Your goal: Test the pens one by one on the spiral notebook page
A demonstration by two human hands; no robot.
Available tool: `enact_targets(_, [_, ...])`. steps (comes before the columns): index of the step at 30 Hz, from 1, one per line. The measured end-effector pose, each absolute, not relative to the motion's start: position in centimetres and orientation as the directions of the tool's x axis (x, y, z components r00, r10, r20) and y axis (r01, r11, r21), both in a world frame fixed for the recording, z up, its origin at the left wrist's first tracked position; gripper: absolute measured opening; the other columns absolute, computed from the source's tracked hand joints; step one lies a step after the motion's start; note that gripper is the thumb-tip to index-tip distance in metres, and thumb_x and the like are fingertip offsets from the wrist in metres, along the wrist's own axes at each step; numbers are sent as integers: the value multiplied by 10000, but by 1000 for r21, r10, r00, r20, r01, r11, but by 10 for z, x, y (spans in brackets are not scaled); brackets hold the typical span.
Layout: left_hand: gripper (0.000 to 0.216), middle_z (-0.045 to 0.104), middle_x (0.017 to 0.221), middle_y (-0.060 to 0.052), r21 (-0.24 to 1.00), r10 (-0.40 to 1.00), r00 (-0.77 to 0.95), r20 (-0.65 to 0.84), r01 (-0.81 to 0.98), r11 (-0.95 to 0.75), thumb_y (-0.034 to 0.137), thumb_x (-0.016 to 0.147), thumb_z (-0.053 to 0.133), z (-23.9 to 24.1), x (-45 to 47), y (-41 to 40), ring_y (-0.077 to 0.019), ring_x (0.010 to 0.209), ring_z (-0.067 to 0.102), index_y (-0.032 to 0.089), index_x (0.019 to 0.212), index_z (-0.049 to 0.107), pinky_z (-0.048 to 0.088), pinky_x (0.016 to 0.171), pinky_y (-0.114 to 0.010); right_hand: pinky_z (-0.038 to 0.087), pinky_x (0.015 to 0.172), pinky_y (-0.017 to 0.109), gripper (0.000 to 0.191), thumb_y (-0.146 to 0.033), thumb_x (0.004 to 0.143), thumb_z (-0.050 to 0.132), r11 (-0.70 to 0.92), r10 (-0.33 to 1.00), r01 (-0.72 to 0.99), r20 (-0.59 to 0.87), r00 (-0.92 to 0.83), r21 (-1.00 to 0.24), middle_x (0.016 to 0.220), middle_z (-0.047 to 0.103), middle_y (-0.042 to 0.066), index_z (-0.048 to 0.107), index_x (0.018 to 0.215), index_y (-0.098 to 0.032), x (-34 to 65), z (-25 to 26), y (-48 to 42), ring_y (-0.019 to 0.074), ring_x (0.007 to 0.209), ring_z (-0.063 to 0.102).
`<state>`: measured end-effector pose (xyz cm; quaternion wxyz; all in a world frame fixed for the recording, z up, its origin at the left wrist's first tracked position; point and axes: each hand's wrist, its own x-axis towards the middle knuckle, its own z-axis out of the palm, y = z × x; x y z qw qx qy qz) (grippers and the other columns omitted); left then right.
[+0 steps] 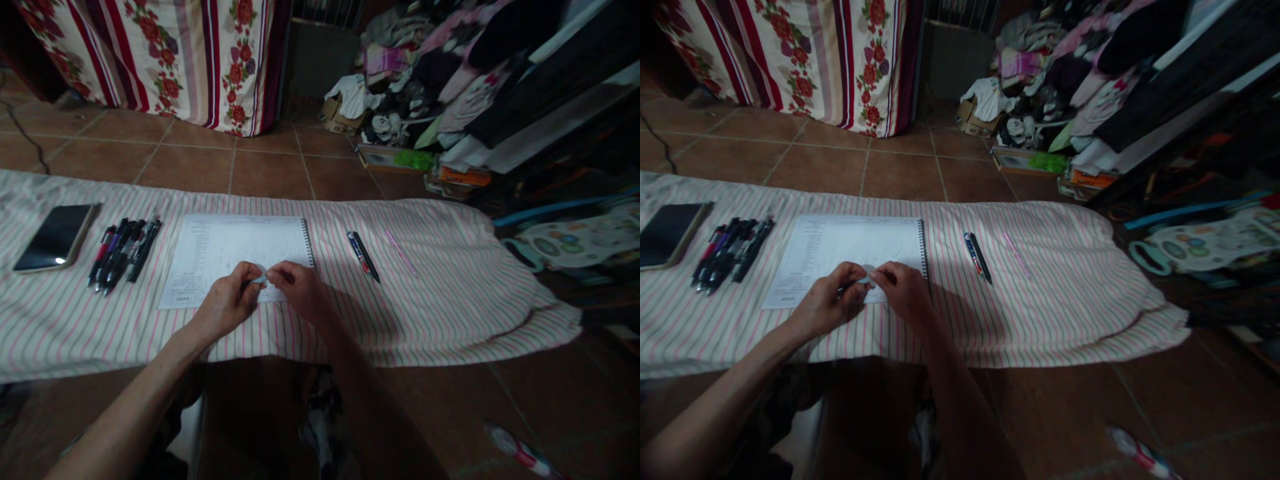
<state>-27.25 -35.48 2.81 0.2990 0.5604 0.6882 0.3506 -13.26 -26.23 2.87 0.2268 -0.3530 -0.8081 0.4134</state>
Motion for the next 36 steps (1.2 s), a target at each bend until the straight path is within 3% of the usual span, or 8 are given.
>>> enact_targets(5, [124,671,818,-32,865,980,-199,-21,488,118,238,836,422,24,-274,-354,-137,679,617,204,953,444,471,658,-289,460,663,234,180,-237,772,577,249,762,212,56,-645,-945,787,696,7,669,920,-192,-134,20,-262,122,714,631])
enact_targets(14, [137,667,852,-45,800,983,-181,7,592,103,250,840,417,24,-273,-356,-157,714,629,207,966,450,459,650,-292,412,610,231,152,-268,800,565,371,762,379,44,-646,-848,672,660,0,676,780,-167,-133,26,-262,118,638,585])
enact_targets(22, [117,660,842,-35,871,980,-200,-22,478,117,249,841,416,23,-273,-354,-132,695,608,201,940,454,469,667,-289,453,654,233,160,-219,768,573,269,757,231,57,-650,-935,786,704,11,682,880,-182,-134,20,-260,118,707,621])
enact_targets(28, [124,660,842,-36,813,982,-191,3,572,109,238,841,411,24,-273,-355,-142,705,618,211,956,449,461,658,-287,414,569,221,136,-211,749,593,246,779,309,-2,-627,-919,677,677,-1,697,828,-176,-134,21,-259,107,605,580])
enact_targets(36, [170,662,828,-36,807,978,-209,-2,577,125,268,842,429,24,-273,-355,-152,673,621,207,996,468,464,634,-289,462,655,246,129,-240,745,600,209,767,227,16,-641,-951,730,686,6,668,837,-178,-136,20,-261,122,672,622])
